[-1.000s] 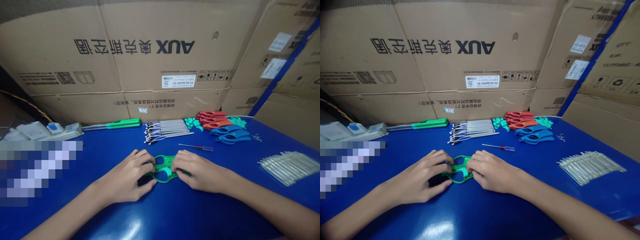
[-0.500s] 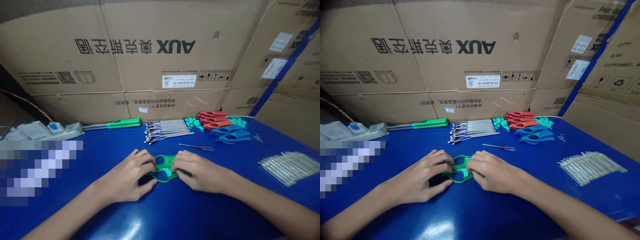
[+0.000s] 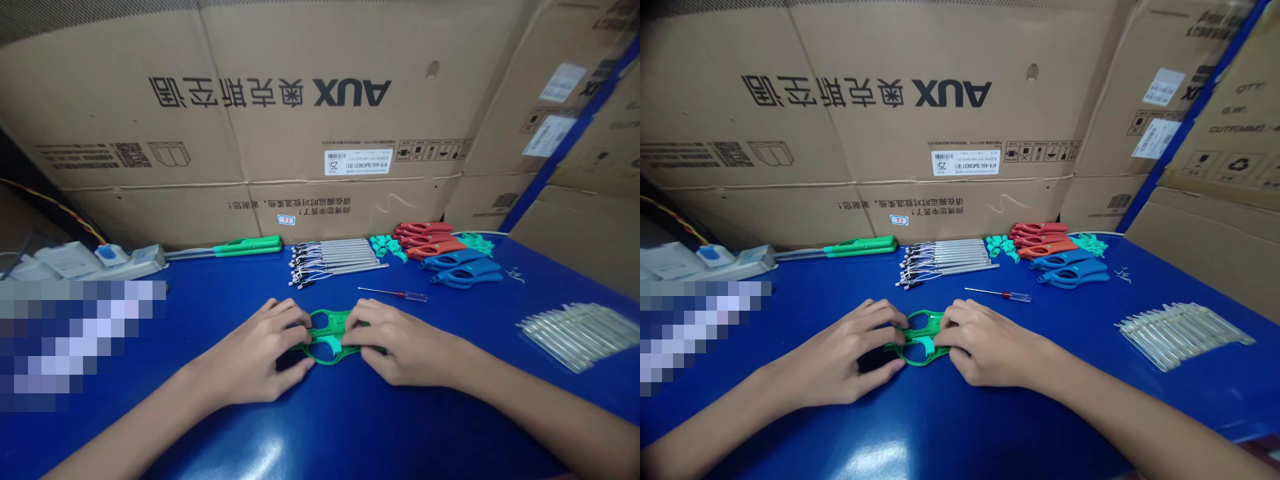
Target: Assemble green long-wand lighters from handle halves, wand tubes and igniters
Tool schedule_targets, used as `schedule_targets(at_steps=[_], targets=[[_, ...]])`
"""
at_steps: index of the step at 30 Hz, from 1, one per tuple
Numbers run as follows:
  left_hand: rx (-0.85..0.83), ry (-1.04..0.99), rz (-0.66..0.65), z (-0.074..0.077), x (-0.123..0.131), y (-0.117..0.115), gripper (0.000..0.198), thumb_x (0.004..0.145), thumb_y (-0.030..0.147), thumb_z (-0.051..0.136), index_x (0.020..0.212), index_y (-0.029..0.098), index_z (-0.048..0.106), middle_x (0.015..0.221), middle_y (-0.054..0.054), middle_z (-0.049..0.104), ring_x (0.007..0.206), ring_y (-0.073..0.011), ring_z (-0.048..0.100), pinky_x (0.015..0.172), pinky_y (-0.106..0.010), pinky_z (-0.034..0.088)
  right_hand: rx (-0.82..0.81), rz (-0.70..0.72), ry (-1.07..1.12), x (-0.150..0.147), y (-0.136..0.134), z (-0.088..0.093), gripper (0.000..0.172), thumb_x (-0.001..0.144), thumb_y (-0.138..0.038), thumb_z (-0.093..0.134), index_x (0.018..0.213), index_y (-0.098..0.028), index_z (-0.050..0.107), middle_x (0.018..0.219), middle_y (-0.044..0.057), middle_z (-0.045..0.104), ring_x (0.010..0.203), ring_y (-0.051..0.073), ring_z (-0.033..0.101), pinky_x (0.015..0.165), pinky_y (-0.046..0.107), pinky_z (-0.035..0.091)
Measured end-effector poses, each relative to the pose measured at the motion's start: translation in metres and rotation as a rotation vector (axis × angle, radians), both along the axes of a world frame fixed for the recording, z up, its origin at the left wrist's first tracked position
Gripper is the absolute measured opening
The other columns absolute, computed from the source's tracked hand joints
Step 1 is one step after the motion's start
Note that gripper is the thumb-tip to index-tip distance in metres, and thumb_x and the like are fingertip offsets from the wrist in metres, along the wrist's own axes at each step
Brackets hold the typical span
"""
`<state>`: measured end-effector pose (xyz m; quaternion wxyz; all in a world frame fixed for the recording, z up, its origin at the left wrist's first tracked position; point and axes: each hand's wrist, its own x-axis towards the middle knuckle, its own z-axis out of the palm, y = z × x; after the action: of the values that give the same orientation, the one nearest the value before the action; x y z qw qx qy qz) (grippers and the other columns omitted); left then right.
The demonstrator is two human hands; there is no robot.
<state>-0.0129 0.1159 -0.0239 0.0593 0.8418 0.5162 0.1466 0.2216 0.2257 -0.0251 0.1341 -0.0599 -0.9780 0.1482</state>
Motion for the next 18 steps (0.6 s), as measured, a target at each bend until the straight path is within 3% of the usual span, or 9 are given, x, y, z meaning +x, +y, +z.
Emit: schedule_targets(at_steps=[5, 18], targets=[[0.008, -0.001, 0.003, 0.0008, 0.0005, 0.0007, 0.012, 0.089, 0.028, 0.057, 0.094, 0.021, 0.066, 0.105, -0.004, 0.062, 0.099, -0.0225, 0.058, 0.095, -0.047, 0.04, 0.002, -0.007, 0.005, -0.0001, -0.0006, -0.0004, 0.029, 0.086, -0.005, 0.048, 0.099, -0.014, 0.073, 0.099, 0.009, 0.063, 0.092, 0.019, 0.054, 0.098, 0.04, 0.044], [-0.001, 0.003, 0.003, 0.0008, 0.0013, -0.0004, 0.013, 0.09, 0.028, 0.056, 0.095, 0.021, 0.065, 0.106, -0.005, 0.062, 0.1, -0.0235, 0.057, 0.096, -0.05, 0.039, -0.005, 0.006, 0.019, -0.0007, -0.0021, -0.0031, 0.032, 0.085, -0.004, 0.048, 0.105, -0.013, 0.072, 0.099, 0.009, 0.062, 0.094, 0.019, 0.054, 0.092, 0.036, 0.046]])
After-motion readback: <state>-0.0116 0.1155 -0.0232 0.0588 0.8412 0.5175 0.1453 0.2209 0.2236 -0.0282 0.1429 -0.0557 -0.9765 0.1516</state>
